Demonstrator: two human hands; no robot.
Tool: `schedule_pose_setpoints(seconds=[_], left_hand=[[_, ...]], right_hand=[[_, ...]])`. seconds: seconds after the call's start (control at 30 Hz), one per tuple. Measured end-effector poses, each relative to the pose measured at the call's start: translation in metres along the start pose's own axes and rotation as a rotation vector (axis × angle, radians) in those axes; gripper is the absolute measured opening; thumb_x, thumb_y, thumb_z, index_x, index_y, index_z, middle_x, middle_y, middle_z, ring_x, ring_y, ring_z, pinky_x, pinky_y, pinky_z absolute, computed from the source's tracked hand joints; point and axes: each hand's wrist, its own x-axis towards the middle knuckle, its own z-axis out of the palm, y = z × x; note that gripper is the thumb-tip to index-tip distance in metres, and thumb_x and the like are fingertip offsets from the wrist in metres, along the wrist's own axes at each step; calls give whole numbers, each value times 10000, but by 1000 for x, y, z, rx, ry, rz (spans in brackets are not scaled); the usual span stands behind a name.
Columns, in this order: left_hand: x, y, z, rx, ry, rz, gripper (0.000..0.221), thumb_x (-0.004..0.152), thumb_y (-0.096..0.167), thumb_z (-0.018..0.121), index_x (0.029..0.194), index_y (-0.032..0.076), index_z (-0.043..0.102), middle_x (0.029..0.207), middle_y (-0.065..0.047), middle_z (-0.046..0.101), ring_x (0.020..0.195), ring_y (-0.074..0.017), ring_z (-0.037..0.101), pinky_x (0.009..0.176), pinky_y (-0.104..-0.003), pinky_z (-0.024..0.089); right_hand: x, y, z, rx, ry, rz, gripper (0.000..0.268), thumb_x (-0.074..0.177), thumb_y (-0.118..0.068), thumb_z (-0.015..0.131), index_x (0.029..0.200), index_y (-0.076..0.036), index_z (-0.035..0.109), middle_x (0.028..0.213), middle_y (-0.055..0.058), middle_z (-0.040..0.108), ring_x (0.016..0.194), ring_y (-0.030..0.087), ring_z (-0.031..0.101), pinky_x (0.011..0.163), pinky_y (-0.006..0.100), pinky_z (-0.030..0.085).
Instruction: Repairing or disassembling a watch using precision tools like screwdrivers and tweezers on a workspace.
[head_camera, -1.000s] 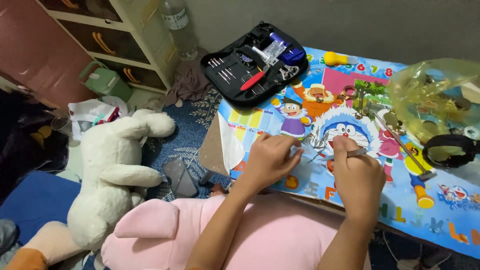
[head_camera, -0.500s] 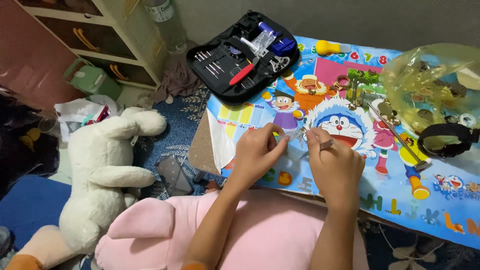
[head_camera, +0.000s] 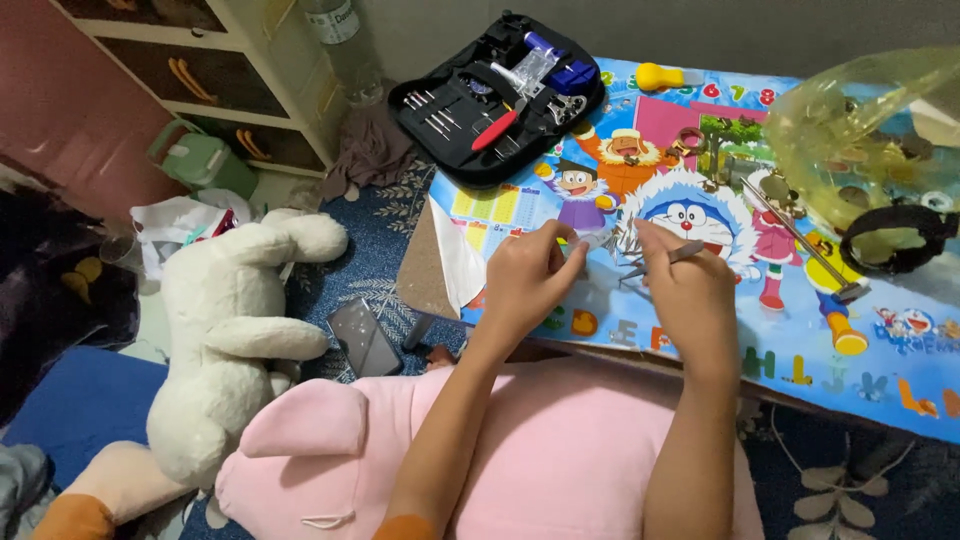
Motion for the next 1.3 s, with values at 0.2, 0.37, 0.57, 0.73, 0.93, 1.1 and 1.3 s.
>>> schedule_pose_setpoints(seconds=[0.2,0.37,0.57,0.73,0.93,1.1,1.3], left_hand=[[-6,-4,1,-32,6,7,157,948,233,693,961,76,699,549,-49,621,527,-212,629,611,-306,502],[-7,-4,-3,-56,-70,101,156,982,282,618,939,133,609,545,37,548,511,-130,552,508,-322,383],[-9,-12,4,10,-18,189,252,934,402,685,957,160,620,596,57,512,551,-112,550,510,-303,374],[-10,-12,3,-14,-8,181,207,918,333,720,938,146,635,566,63,521,540,-108,551,515,-298,386],[-11,-13,4,-13,56,182,205,968,332,655,920,137,618,539,39,497,509,-135,534,510,-319,374],[-9,-13,2,-106,75,76,98,931,216,715,936,119,703,555,-24,613,526,-175,612,575,-260,489],[-10,-9,-2,-105,46,83,102,935,209,705,928,107,704,547,-20,615,516,-170,609,569,-265,497]], right_hand=[[-7,10,-4,90,99,-64,359,1155,-236,492,1368,-22,686,1125,312,696,913,404,702,722,473,536],[-9,19,-6,292,246,-221,395,1173,-229,429,1360,-24,710,762,93,650,693,163,634,574,283,504],[-22,15,-2,340,322,-411,431,1217,-248,397,1323,31,707,862,112,643,771,206,640,678,331,539],[-20,8,4,283,315,-471,362,1195,-136,431,1286,39,734,820,117,654,705,207,613,617,347,489],[-30,-1,-13,-42,117,-384,390,1125,-269,482,1293,-55,762,716,97,683,666,199,587,636,398,442],[-38,-11,-23,-181,-208,-142,386,1054,-450,493,1294,-258,727,776,140,753,864,362,705,888,514,530],[-42,-19,-27,-205,-233,-119,400,1011,-381,547,1296,-160,719,783,173,772,801,349,725,829,476,533]])
